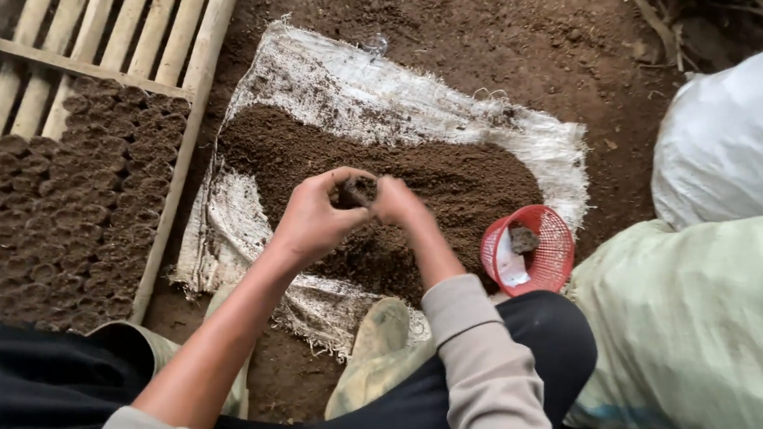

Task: Filling small plastic bags with soil and arranging them in a wooden tray for seedlings.

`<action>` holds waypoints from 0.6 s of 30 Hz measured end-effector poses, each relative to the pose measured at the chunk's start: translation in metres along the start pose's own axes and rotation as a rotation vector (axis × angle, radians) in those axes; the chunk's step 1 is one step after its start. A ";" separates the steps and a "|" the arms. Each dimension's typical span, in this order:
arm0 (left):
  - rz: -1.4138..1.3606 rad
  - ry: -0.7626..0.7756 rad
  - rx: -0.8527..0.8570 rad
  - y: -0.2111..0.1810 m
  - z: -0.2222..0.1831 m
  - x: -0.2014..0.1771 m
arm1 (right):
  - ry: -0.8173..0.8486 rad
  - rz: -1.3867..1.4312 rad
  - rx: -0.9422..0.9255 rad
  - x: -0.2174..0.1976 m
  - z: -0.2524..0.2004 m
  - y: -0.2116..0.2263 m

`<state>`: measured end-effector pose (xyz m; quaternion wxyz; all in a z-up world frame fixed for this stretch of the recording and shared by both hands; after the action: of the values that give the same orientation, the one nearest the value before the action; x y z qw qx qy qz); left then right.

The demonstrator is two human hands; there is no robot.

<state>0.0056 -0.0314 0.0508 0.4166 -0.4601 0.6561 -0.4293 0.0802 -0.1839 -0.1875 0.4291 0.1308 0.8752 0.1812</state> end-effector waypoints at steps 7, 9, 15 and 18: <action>-0.005 0.058 0.046 -0.015 -0.007 0.012 | -0.058 0.030 -0.079 -0.142 -0.136 0.080; 0.040 0.070 0.059 -0.016 -0.002 0.013 | -0.106 0.057 -0.137 -0.179 -0.173 0.116; 0.062 0.110 0.091 -0.013 0.019 0.030 | -0.135 0.095 -0.021 -0.221 -0.235 0.151; -0.046 0.157 0.069 0.013 0.049 0.043 | -0.212 0.034 -0.148 -0.233 -0.241 0.168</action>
<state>0.0384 -0.0785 0.0182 0.3697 -0.4251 0.6609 -0.4959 0.0393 -0.1719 0.1846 0.5245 0.1320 0.8068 0.2377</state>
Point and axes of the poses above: each hand's wrist, its own z-axis towards the middle knuckle, its own x-axis out of the palm, y = z × x, the point moved 10 cm from there along z, towards the middle knuckle, and after that the axes turned 1 degree about -z, right-handed, at the moved point
